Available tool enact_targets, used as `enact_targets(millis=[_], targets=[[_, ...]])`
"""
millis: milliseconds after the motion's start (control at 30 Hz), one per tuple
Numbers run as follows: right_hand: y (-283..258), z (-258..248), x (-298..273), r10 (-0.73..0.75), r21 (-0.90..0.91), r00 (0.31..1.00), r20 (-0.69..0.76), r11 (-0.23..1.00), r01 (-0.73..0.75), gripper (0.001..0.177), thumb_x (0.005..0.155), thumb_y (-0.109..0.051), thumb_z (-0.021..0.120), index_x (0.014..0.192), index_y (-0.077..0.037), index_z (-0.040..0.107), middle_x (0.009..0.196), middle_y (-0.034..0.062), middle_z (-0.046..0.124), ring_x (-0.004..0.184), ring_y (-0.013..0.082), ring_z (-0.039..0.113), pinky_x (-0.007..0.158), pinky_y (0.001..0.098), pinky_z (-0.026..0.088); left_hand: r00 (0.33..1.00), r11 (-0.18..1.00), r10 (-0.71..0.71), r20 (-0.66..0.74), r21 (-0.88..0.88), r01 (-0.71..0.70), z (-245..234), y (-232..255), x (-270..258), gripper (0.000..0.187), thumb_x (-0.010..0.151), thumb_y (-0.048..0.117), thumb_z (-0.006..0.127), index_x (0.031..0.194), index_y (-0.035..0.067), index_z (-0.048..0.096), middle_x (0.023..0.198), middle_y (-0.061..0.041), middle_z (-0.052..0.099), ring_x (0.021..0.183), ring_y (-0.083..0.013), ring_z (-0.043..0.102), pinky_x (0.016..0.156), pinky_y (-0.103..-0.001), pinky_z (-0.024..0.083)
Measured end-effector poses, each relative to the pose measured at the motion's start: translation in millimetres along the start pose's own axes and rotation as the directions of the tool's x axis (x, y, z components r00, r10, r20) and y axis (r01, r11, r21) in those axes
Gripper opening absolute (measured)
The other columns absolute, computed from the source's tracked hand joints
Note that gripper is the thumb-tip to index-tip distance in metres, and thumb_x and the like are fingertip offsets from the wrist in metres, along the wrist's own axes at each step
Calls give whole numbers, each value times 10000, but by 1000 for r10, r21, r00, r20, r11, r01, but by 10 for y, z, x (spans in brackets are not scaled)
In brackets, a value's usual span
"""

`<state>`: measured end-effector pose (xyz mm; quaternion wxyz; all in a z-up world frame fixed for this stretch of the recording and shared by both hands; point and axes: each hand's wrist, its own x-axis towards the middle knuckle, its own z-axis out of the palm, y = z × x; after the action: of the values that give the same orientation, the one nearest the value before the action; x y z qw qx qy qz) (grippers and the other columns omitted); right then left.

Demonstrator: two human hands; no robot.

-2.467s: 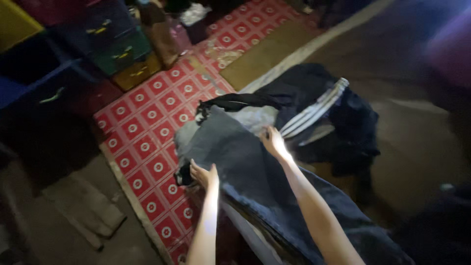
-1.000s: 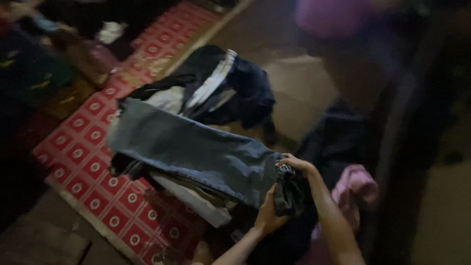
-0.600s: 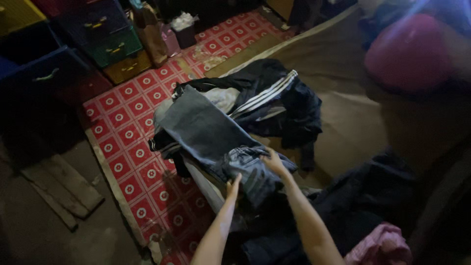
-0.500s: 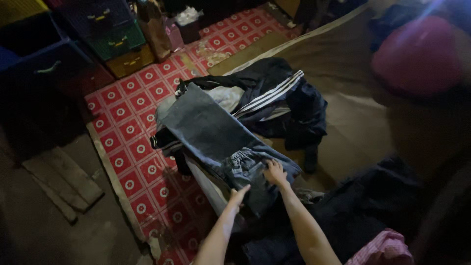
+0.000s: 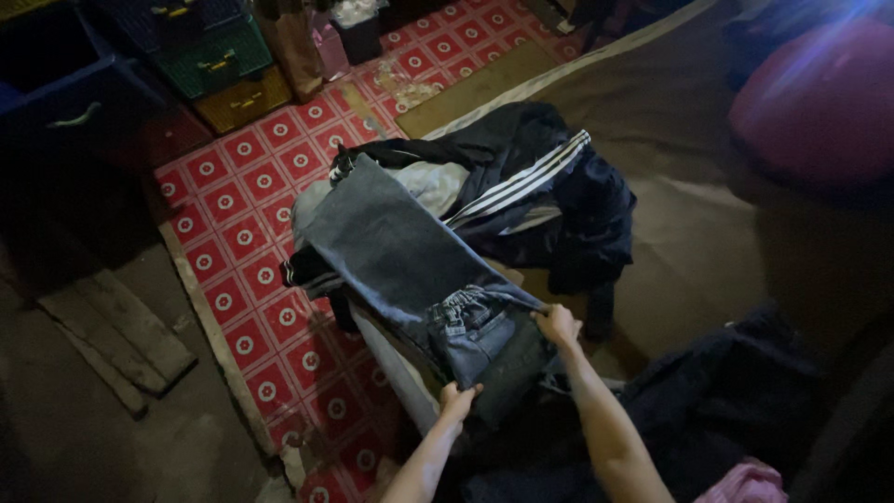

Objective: The person folds several pairs of pants by hand on a bed, smoothing the fabric and aligning the legs, before placing the folded items into a plastic storage drawer.

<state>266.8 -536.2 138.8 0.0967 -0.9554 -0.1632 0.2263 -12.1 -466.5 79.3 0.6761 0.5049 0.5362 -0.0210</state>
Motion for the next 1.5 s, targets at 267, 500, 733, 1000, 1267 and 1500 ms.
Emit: enact_targets(millis=[267,500,733,1000,1267,1500], targets=[[-527,190,167,-296,300,940,167,924,238,429,843,-589,660,1033,-235,810,1075,48,811,1063,262,749,1025,533,509,910,793,-412,41,-476,380,-24,609,445,1040,769,725,776,1370,-94,552,1377,-215,640,1249,-336,632,1035,-447,520],[-917,-47,233,-249,106,958,140,966,235,453,798,-520,760,1186,-287,747,1236,18,724,1246,255,637,1072,592,416,982,875,-184,-44,-462,144,-82,1319,712,859,846,636,707,1374,-28,569,1391,-205,625,1265,-352,616,993,-501,512],[-729,-86,223,-463,113,879,112,885,451,501,805,-354,787,1288,-280,675,1268,47,650,1221,301,588,996,528,454,981,888,-191,-7,-426,170,81,1119,643,685,922,546,637,1379,38,585,1405,-195,609,1280,-368,599,951,-555,503],[-622,-79,172,-633,161,762,134,773,614,489,818,-338,796,1282,-234,687,1171,112,697,1112,308,672,952,403,554,982,925,-189,22,-331,185,184,839,191,501,1010,444,558,1384,114,605,1421,-183,591,1298,-386,580,903,-617,493],[289,-185,147,111,-230,964,243,972,-54,892,703,-734,831,1423,-288,551,1555,135,410,1426,409,425,1119,571,426,996,984,83,25,155,-86,517,396,426,359,1097,341,479,1389,189,624,1438,-172,573,1316,-405,561,854,-679,483],[485,240,249,-56,-77,994,89,995,63,934,689,-608,865,1471,-298,457,1497,222,475,1420,436,424,1146,590,357,509,-44,812,285,900,-433,944,41,30,530,977,279,495,1500,192,481,1524,-237,376,1422,-438,388,891,-770,477]])
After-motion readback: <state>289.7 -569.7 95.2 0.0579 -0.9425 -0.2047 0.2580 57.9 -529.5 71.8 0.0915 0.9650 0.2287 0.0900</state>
